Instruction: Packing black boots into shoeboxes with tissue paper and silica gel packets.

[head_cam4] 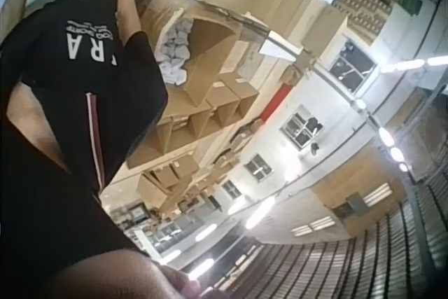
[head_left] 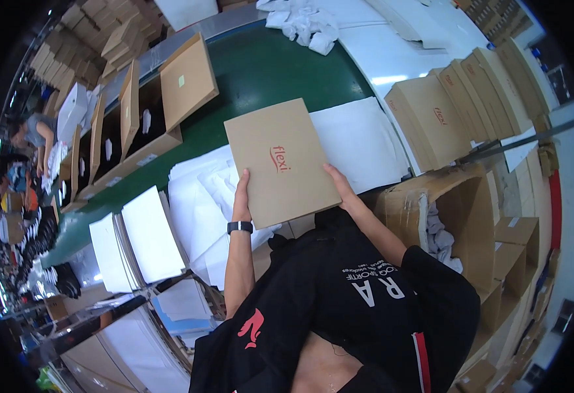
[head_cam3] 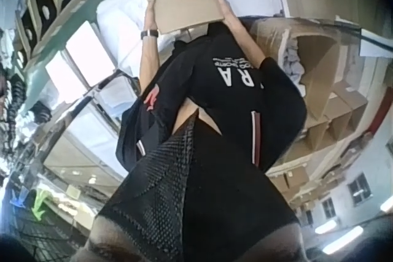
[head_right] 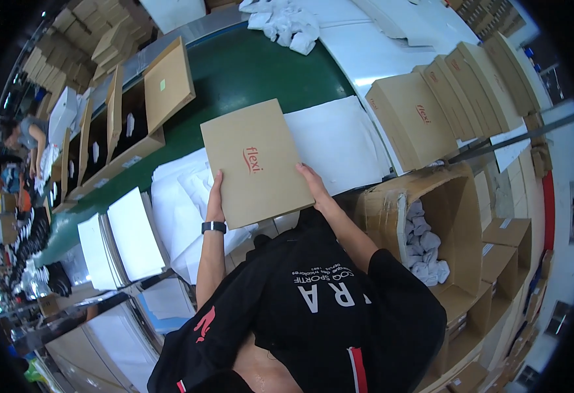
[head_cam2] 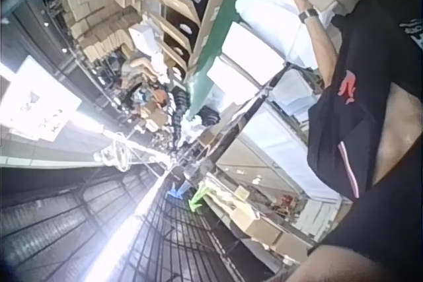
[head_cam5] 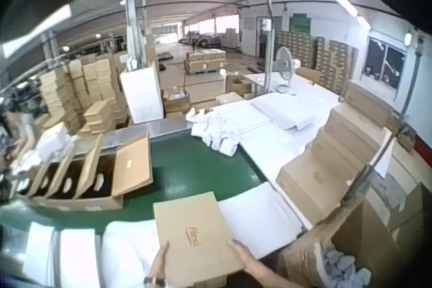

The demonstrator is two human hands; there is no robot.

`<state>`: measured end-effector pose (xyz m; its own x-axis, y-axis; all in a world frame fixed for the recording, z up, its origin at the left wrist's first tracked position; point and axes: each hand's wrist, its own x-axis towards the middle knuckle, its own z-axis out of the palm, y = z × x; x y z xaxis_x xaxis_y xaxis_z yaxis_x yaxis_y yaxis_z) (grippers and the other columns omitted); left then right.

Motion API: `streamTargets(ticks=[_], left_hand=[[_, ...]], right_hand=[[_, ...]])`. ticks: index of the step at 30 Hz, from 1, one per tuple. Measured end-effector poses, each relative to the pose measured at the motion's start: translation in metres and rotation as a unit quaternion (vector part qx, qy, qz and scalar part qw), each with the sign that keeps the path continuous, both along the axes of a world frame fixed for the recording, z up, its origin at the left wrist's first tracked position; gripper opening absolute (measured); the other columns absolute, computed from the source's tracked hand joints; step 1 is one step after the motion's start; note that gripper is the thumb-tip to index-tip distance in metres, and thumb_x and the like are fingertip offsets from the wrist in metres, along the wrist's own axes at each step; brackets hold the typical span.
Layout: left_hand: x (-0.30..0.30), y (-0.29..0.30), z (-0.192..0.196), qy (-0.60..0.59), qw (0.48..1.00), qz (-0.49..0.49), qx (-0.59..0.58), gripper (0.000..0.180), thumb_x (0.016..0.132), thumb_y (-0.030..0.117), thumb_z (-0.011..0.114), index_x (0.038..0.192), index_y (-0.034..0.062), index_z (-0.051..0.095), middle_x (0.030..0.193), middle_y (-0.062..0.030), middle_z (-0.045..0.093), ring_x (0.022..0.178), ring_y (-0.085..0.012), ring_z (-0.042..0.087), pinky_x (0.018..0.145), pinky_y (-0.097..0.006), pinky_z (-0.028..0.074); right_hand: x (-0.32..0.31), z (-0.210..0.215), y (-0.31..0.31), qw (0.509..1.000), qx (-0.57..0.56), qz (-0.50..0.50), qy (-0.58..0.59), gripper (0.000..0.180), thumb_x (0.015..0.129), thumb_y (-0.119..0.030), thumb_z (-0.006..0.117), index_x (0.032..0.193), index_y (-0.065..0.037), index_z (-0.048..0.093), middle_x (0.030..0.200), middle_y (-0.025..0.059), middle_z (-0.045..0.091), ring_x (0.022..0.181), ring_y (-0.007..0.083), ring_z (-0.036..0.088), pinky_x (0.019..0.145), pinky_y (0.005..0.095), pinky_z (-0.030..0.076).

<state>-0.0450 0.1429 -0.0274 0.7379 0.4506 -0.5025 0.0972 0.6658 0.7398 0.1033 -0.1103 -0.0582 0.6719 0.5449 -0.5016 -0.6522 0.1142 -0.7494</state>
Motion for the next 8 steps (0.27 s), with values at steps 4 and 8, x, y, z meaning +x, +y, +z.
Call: streamTargets(ticks=[4,8], left_hand=[[0.015,0.014,0.015,-0.012,0.989,-0.091,-0.117,0.059,0.098,0.041,0.061,0.141,0.0027,0.047,0.132,-0.0147,0.061,0.114,-0.0279,0.063,0.099,-0.039,0.052],[0.046,0.006,0.044,-0.047,0.984,-0.164,-0.053,0.074,0.096,0.039,0.063,0.155,0.0079,0.029,0.15,-0.0175,0.047,0.134,-0.033,0.05,0.109,-0.044,0.045]], right_hand=[[0.015,0.062,-0.002,0.996,0.035,0.032,0.069,0.06,0.098,-0.042,0.058,0.144,-0.004,0.048,0.134,0.0109,0.06,0.117,0.0211,0.06,0.099,0.0344,0.048],[0.043,0.065,-0.052,0.999,-0.008,-0.033,0.036,0.075,0.088,-0.059,0.065,0.148,-0.018,0.047,0.147,0.0103,0.05,0.142,0.0308,0.036,0.114,0.0526,0.032]])
